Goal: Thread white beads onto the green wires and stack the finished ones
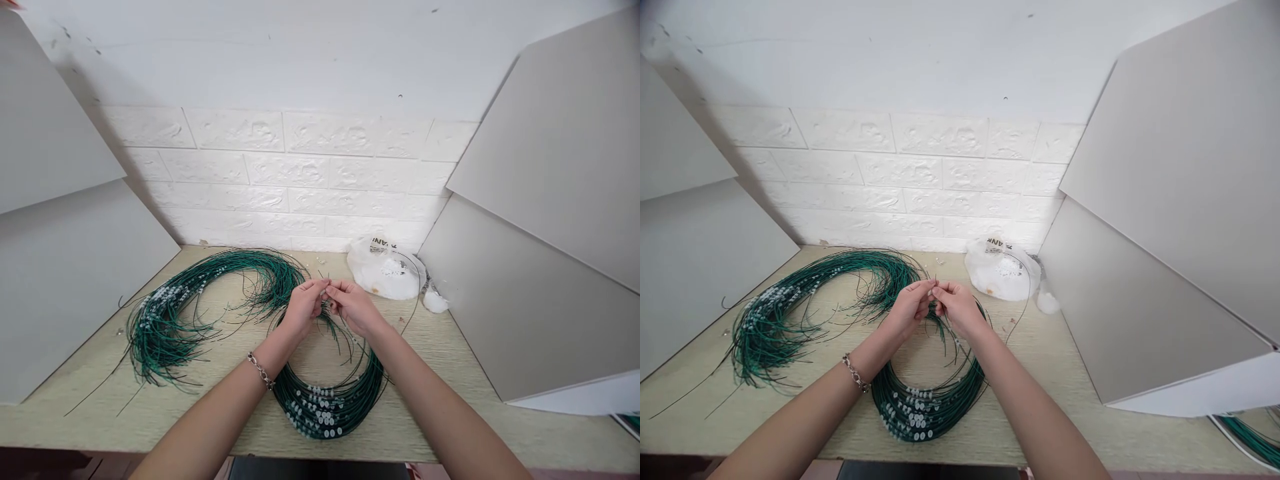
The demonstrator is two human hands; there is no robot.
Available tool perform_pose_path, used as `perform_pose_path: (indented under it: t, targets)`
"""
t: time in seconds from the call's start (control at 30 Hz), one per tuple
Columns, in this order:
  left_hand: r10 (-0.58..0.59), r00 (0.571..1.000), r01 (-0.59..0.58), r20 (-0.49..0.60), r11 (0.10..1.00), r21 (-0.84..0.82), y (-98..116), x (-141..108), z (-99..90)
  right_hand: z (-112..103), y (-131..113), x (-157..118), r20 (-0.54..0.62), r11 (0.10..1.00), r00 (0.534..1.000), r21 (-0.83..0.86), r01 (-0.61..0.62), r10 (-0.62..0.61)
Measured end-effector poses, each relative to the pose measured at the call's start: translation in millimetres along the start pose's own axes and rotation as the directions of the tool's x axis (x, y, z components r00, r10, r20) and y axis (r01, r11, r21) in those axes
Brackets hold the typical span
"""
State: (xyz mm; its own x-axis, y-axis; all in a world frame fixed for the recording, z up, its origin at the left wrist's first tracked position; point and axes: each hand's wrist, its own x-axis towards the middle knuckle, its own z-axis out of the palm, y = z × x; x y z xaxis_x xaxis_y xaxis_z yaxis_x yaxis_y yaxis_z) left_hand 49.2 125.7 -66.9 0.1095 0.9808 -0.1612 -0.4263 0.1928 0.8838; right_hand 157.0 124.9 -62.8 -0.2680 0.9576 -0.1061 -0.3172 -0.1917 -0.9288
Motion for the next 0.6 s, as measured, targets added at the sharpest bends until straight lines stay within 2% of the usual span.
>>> perform_pose_path:
  t: [0.13,0.23,0.37,0.53,0.6]
  targets:
    - [-0.07,0.996,0.082,0.054,0.952,-0.295,-2.5,4.5,-3.5,-3.5,0.5,-2.3,-0.107,0.999,0.994,0.015,0.032,-0.03]
    - [-0.105,0.994,0.112,0.039,0.908,-0.403,-1.8,8.5,-5.8,-8.7,-2.2,-4.5,-0.151,0.999,0.988,-0.003,0.036,-0.036]
    - [-0.057,0.997,0.069,0.043,0.933,-0.353,0.6,9.7,-6.6,-12.0,-6.5,-9.6,-0.136,0.999,0.99,-0.013,0.044,-0.045]
    - [-0.1,0.988,0.109,0.119,0.992,-0.071,0.7,6.5,-8.1,-10.3,-10.3,-16.7,-0.034,0.998,0.999,-0.059,-0.013,0.011]
    - [-0.112,0.983,0.117,0.147,0.993,-0.026,0.2,6.2,-8.8,-9.4,-10.8,-18.2,-0.003,0.997,0.999,-0.074,-0.035,0.035]
